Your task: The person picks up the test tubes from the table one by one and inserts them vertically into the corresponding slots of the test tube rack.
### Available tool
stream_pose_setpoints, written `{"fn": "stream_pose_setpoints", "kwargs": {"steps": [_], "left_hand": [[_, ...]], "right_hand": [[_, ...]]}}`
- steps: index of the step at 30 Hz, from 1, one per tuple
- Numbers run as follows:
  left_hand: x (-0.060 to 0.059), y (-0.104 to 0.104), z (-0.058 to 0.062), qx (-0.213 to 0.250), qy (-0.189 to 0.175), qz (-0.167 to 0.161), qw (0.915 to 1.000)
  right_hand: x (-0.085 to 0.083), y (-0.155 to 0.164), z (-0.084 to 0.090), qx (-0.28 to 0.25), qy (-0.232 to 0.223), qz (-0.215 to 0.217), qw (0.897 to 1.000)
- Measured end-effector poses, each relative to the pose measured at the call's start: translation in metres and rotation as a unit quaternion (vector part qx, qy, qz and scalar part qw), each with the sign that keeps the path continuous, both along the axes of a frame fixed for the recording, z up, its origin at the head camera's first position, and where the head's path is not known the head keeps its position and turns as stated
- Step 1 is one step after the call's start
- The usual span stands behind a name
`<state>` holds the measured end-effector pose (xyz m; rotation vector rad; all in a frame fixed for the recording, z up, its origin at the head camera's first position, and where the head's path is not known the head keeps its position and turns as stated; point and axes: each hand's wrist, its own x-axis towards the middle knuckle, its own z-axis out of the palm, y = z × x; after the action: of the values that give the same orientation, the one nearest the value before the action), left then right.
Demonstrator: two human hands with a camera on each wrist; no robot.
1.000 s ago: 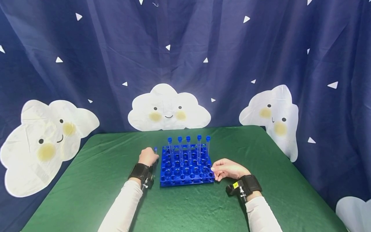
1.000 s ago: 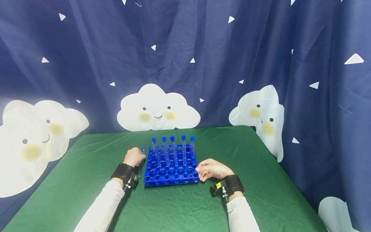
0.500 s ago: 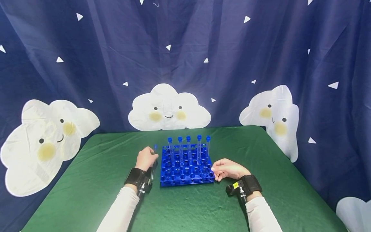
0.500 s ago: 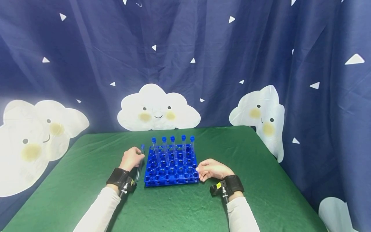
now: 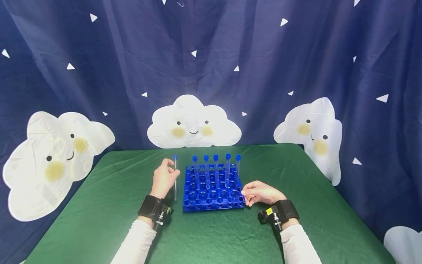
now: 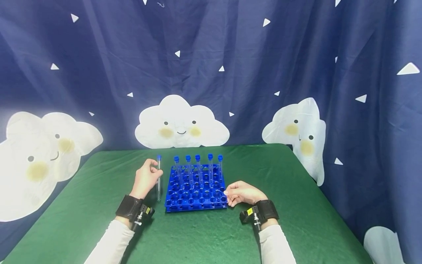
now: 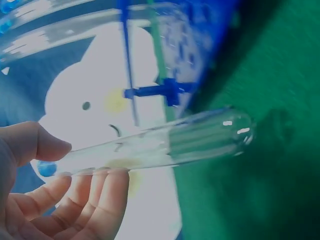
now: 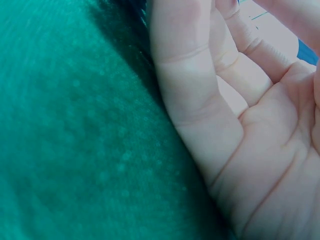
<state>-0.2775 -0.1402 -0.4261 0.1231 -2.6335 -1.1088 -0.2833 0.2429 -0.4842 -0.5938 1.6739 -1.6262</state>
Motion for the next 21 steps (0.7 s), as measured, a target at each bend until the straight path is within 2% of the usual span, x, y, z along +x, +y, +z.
{"fn": "stream_pose_setpoints", "kwargs": {"steps": [6,12,21], "left_hand": [[0.008,0.007,0.013,0.024,0.064,0.003,0.9976],[0.013,0.013,0.023,0.047,0.130,0.000,0.9904],[0.018,0.022,0.033,0.085,0.176,-0.012,0.9805]], "right_hand": [[0.000,0.000,0.000,-0.006,0.000,0.006,1.000],[0.000,0.000,-0.001,-0.007,0.003,0.004,1.000],[-0.001,0.001,-0.002,-0.010,0.001,0.002,1.000]]}}
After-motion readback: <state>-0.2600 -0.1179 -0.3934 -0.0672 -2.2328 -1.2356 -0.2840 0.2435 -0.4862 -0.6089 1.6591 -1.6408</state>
